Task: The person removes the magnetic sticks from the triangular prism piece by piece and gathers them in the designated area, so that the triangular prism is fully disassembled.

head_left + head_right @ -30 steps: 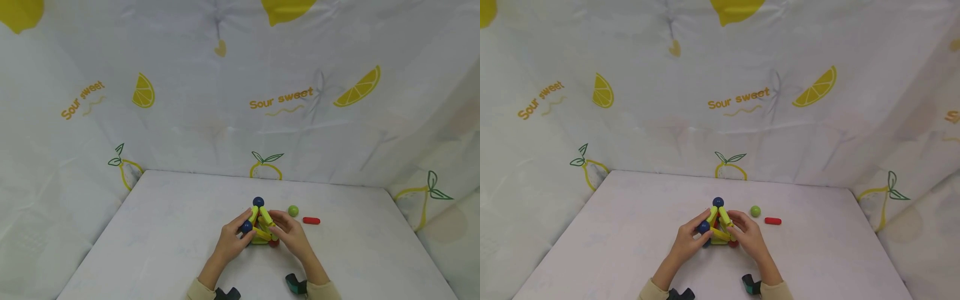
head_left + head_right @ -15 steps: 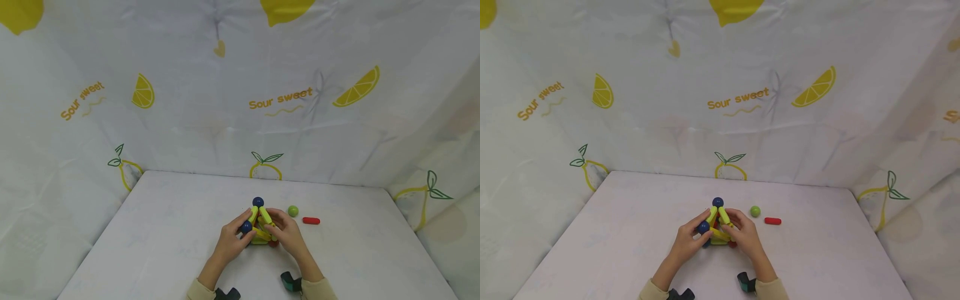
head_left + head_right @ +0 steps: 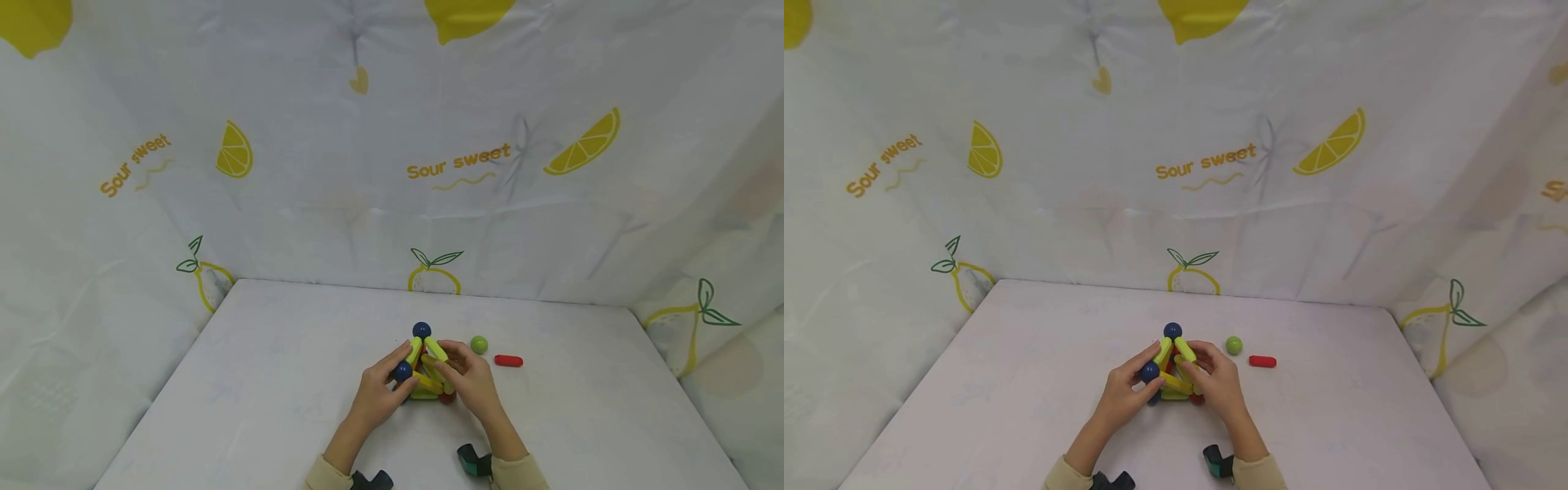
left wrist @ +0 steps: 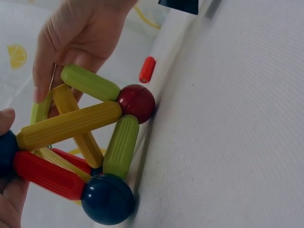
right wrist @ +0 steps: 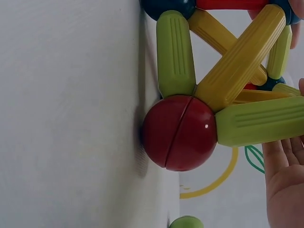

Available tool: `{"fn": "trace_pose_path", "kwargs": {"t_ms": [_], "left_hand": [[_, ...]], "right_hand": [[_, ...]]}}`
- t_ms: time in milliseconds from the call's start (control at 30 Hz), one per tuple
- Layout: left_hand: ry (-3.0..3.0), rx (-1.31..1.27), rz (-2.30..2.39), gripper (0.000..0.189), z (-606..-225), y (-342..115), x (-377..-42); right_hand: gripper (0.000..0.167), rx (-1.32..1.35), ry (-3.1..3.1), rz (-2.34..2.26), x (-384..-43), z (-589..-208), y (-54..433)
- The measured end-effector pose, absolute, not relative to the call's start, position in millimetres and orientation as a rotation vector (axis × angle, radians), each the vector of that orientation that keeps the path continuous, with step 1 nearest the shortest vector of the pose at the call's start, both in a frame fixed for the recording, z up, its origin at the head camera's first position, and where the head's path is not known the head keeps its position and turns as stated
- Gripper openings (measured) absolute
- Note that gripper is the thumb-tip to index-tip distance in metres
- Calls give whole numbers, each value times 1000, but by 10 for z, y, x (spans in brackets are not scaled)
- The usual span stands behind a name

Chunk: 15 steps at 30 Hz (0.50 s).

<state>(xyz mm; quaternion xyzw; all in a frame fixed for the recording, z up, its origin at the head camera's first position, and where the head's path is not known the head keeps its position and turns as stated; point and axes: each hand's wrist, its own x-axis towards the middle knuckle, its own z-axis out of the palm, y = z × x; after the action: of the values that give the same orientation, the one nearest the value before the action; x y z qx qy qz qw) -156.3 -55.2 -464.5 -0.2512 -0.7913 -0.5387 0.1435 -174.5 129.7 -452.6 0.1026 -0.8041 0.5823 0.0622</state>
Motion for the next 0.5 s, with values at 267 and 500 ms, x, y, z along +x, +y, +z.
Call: {"fn": "trace_pose_path", "kwargs": {"t_ms": [267, 500], "left_hand": [[-2305, -700, -1554, 50, -4580, -552, -1534], [-2310, -702, -1557, 51, -4581, -553, -1533]], "right_hand": [[28, 156, -2395, 1819, -1855, -4656, 1366], [30, 164, -2369, 1880, -1951, -4821, 1457]]}}
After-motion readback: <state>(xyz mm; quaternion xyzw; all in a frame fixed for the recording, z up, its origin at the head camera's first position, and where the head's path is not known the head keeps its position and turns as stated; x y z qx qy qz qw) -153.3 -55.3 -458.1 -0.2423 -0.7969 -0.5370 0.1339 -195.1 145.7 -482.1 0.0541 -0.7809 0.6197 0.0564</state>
